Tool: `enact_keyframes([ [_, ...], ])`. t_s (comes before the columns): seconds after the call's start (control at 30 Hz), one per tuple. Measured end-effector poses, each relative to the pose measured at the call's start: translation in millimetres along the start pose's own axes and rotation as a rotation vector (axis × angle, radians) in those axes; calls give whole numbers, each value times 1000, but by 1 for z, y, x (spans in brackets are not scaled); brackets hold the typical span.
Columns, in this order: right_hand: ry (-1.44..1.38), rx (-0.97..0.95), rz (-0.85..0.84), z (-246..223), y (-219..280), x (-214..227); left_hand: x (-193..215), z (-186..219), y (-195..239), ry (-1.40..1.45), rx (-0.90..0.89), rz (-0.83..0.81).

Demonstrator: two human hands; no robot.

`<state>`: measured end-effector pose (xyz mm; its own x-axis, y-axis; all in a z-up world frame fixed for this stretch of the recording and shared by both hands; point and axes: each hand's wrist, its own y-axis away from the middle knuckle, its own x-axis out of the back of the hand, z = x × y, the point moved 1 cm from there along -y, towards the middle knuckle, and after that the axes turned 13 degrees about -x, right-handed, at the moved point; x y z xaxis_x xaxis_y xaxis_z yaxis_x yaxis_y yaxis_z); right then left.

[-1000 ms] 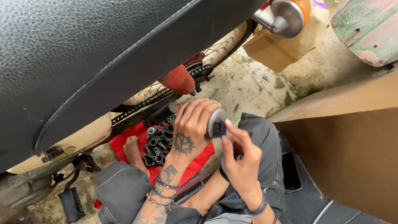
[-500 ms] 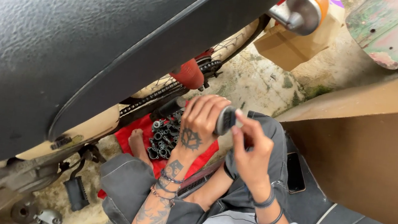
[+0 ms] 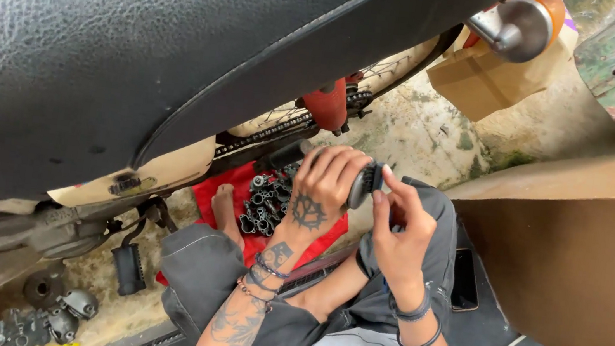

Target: Cleaning carbon deposits from a motorcycle piston using a small scraping tool while sitting on the floor.

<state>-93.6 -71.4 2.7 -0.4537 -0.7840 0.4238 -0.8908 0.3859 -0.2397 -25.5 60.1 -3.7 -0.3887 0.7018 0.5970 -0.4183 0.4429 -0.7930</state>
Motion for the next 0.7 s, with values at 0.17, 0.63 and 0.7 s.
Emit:
enact_keyframes([
  [0.17, 37, -31, -48, 3, 39, -5, 22, -4, -8, -11, 66, 0],
  [0.63, -81, -17, -46, 17, 41, -25, 26, -11, 11, -61, 110, -29],
  [0.7, -92, 42, -18, 8, 25, -17, 6, -10, 28, -15, 20, -39],
])
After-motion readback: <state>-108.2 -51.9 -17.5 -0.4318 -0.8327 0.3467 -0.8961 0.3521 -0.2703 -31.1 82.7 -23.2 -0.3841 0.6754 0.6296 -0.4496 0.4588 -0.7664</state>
